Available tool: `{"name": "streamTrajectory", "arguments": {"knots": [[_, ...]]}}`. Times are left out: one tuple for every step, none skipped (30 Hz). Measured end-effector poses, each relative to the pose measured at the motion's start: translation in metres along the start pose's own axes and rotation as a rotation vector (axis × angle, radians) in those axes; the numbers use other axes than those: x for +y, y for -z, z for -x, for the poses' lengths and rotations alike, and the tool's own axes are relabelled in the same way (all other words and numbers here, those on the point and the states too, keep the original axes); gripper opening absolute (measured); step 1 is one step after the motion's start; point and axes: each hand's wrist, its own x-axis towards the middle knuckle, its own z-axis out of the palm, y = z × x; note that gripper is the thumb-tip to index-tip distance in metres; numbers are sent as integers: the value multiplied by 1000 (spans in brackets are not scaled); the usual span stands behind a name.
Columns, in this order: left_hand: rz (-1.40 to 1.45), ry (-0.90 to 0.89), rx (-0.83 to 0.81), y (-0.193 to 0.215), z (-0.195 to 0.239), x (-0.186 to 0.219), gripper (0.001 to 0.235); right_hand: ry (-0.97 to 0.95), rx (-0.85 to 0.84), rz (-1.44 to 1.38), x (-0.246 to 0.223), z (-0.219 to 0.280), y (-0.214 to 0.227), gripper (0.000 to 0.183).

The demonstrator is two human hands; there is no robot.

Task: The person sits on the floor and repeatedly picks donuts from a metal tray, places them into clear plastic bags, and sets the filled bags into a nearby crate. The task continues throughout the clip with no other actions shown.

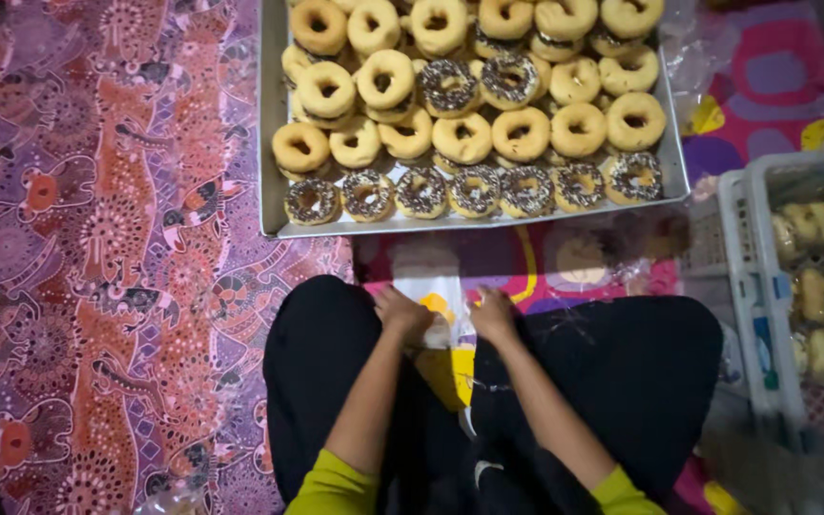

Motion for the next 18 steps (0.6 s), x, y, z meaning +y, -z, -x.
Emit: {"name": "streamTrajectory", "arguments": {"knots": [[6,-5,-45,6,9,1,116,-15,12,14,0,-1,-15,47],[12,-11,-91,15,16,6,118,-29,26,24,4,1,-25,46],[45,-23,-107,24,23,11,121,-28,37,25,6,0,-29,45],[75,-34,-127,29,32,14,124,-32,45,26,8,5,-29,44],[106,-44,-147,35,38,17,127,-36,53,27,9,8,-26,43],[150,-23,-179,38,44,17,129,-60,15,34,8,14,-24,42],[193,-2,-210,41,48,18,131,-85,-23,42,7,17,-20,41],[241,17,-234,44,47,20,134,-103,-56,50,3,12,-17,40],[146,-85,-144,46,46,20,119,-32,53,79,-2,7,-14,43],[50,-186,-48,47,42,21,105,42,165,107,-8,-3,-13,46],[-45,-284,49,47,37,19,91,118,276,134,-15,-13,-14,50],[-211,-286,-44,46,31,18,96,132,69,147,-24,-25,-17,43],[-377,-284,-137,44,26,16,100,147,-138,161,-32,-37,-22,37],[-540,-284,-220,41,19,17,105,167,-336,177,-40,-51,-25,30],[-562,-292,-176,36,14,18,103,213,-410,203,-47,-62,-27,30],[-590,-300,-131,32,10,16,100,256,-482,225,-56,-72,-31,30],[-617,-307,-86,28,6,14,98,298,-554,248,-66,-80,-33,30],[-618,-300,-109,24,2,12,99,309,-575,277,-75,-89,-33,32]]}}
